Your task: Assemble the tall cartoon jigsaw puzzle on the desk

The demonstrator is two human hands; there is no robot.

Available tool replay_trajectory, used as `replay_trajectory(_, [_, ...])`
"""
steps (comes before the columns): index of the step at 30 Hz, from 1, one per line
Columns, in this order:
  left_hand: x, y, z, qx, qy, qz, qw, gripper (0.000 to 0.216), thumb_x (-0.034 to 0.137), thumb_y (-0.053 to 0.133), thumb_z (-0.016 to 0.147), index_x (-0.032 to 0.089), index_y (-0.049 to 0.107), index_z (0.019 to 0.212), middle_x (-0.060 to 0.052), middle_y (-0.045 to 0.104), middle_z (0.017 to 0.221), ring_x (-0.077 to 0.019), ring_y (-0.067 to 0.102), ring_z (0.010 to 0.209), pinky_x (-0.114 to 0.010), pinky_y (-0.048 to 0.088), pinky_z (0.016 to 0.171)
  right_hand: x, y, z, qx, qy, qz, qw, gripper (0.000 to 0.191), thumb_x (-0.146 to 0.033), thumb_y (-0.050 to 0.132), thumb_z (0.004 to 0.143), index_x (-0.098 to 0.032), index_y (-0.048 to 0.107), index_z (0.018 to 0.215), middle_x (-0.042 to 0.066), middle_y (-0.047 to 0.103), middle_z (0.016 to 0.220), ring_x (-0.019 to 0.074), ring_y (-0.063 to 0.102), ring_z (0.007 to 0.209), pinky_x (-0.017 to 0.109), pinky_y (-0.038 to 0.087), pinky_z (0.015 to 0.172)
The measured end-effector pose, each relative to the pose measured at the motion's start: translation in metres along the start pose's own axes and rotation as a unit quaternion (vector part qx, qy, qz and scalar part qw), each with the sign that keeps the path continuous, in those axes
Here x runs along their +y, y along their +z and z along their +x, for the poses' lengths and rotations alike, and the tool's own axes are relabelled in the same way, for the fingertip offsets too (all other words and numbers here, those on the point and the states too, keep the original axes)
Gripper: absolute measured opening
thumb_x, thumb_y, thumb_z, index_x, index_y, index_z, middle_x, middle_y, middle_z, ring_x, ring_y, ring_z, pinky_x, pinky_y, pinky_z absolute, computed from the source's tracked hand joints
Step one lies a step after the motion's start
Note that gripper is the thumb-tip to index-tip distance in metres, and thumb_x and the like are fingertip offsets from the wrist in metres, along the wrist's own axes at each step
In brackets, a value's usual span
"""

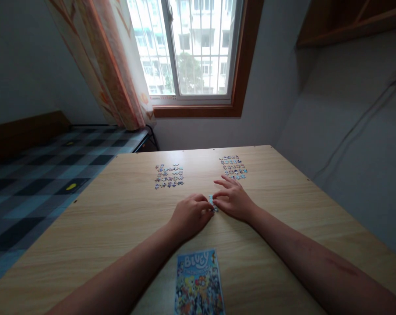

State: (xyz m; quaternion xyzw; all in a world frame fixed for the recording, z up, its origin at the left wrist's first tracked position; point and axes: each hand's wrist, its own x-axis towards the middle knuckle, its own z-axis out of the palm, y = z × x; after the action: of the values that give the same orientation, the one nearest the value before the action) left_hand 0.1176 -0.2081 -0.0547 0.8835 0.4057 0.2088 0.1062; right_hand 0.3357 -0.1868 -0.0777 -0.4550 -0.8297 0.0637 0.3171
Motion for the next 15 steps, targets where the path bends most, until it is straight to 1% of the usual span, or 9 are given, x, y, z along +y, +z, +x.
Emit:
replay_trajectory(7, [0.0004,-0.0001,0.0020,-0.004,-0.011,-0.001,1.000,0.017,0.029,0.064,0.089,0.028,0.080,0.092,-0.004,0.075,0.099,-0.0201,0.066,0.086,-0.033,0.051,0.077,0.0008,0.0014,-0.0002,-0.003,0.006,0.003,1.000,0.009,-0.031,0.079,0.081,-0.030,0.081,0.090,0.006,0.065,0.136,0.0376,0.046,0.140,0.064,0.036,0.111])
replay_trajectory(15, [0.0032,-0.0010,0.0022,-0.006,0.006,0.017,1.000,0.021,0.029,0.059,0.093,0.026,0.080,0.092,-0.006,0.075,0.099,-0.0207,0.066,0.088,-0.034,0.051,0.079,-0.0011,0.0010,-0.0009,-0.004,0.003,-0.004,1.000,0.010,-0.032,0.077,0.083,-0.029,0.080,0.091,0.007,0.067,0.134,0.0371,0.047,0.138,0.063,0.036,0.112])
